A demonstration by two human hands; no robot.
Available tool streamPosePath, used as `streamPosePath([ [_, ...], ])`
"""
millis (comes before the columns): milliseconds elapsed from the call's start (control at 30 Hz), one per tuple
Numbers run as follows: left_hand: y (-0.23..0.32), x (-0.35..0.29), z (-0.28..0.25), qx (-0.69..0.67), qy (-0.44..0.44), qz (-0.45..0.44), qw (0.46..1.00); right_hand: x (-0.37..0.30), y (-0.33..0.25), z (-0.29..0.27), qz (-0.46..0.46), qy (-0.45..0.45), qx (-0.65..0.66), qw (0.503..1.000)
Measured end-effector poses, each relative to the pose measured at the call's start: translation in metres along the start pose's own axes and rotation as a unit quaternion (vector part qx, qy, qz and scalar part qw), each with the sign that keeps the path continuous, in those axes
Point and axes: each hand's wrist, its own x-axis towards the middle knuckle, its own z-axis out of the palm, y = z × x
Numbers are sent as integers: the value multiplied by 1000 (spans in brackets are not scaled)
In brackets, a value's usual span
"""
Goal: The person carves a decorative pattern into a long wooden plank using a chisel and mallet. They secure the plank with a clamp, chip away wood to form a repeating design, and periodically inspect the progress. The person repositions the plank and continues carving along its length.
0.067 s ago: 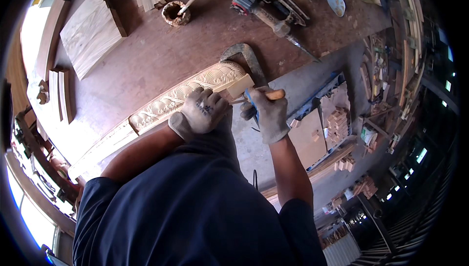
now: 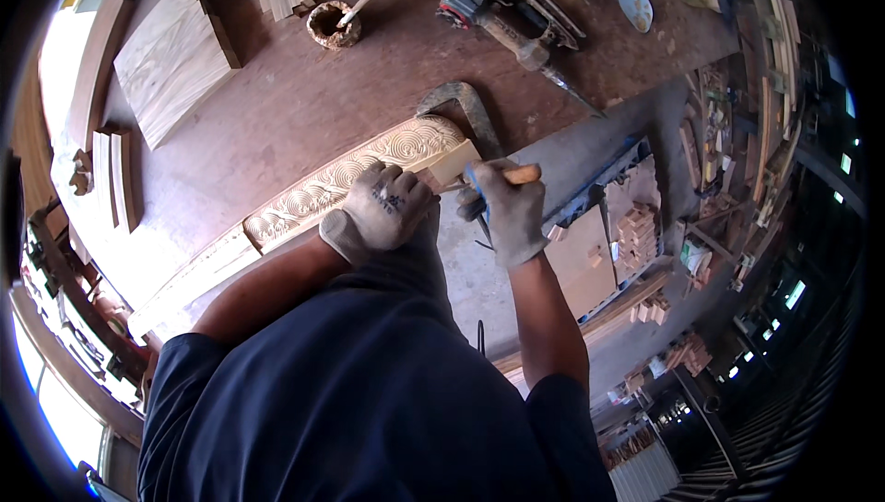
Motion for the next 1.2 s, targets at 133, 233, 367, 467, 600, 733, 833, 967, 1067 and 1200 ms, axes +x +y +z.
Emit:
streamPosePath([
  [133, -7, -16, -3, -20, 0, -64, 998, 38, -1, -23, -45, 87, -2, 995],
  [233, -26, -33, 0, -77, -17, -99, 992, 56, -14, -23, -15, 89, -29, 995],
  [367, -36, -47, 16, -101, -11, -104, 989, 75, -4, -17, 12, 74, -68, 995],
  [467, -35, -43, 17, -90, 9, -109, 990, 76, -3, -6, 35, 79, -92, 992],
  [600, -35, -43, 17, -88, 10, -108, 990, 80, 3, -6, 31, 80, -106, 991],
  [733, -36, -43, 17, -89, 7, -106, 990, 81, 2, -6, 32, 73, -106, 991],
  [833, -35, -42, 15, -90, 5, -106, 990, 84, 4, -7, 25, 61, -127, 990],
  [967, -35, -41, 14, -97, 9, -100, 990, 82, 1, -2, -7, 21, -181, 983],
  [1067, -35, -42, 15, -101, 8, -99, 990, 83, 4, -3, -40, -4, -203, 978],
  [1200, -35, -43, 15, -93, 3, -102, 990, 81, 3, -8, -7, 24, -140, 990],
])
